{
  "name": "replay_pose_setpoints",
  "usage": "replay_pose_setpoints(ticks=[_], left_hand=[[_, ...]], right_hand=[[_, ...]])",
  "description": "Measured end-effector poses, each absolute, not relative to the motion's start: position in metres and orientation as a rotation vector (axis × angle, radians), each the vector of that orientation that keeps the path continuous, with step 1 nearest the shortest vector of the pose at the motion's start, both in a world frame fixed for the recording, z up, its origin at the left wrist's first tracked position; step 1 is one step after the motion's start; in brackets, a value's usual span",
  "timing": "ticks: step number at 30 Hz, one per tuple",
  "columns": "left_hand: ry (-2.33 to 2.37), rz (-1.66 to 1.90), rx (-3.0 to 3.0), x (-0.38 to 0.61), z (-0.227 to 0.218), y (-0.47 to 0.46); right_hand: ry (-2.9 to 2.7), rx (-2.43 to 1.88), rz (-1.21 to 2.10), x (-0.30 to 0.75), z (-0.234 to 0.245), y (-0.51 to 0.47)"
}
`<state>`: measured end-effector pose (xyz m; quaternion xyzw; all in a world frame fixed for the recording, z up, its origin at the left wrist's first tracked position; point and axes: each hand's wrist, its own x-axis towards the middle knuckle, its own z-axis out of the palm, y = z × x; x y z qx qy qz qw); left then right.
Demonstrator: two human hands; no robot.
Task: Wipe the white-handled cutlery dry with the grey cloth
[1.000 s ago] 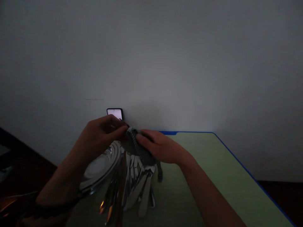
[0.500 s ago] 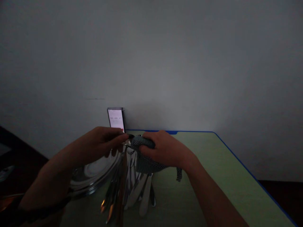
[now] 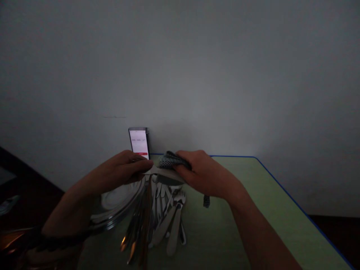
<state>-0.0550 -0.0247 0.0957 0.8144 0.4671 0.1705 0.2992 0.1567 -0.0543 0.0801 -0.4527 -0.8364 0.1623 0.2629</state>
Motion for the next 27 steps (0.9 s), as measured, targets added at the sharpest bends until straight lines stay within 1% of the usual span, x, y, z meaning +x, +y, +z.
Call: replay_pose_setpoints(ticks=[4, 9, 12, 14, 18, 22, 27], left_hand=[[1.251, 0.473, 2.020, -0.053, 0.091, -0.019], [1.261, 0.620, 1.925, -0.053, 0.090, -0.013], [1.210, 0.657, 1.936, -0.051, 0.093, -0.018], [1.179, 0.673, 2.012, -0.048, 0.097, -0.024], [1.163, 0.621, 2.259, -0.042, 0.101, -0.033], [1.058, 0.562, 2.434, -0.038, 0.099, -0.034], [1.016, 0.473, 2.634, -0.045, 0.101, -0.033]], right_hand=[[-2.041, -1.236, 0.298, 0.159, 0.082, -0.053], [-2.343, -1.002, 0.443, 0.149, 0.083, -0.063], [-2.171, -1.071, 0.425, 0.145, 0.082, -0.064], [-2.094, -1.180, 0.408, 0.143, 0.080, -0.063], [-2.274, -1.309, 0.394, 0.141, 0.078, -0.063], [-2.304, -1.323, 0.354, 0.138, 0.079, -0.064], [-2.359, -1.273, 0.417, 0.139, 0.082, -0.063]])
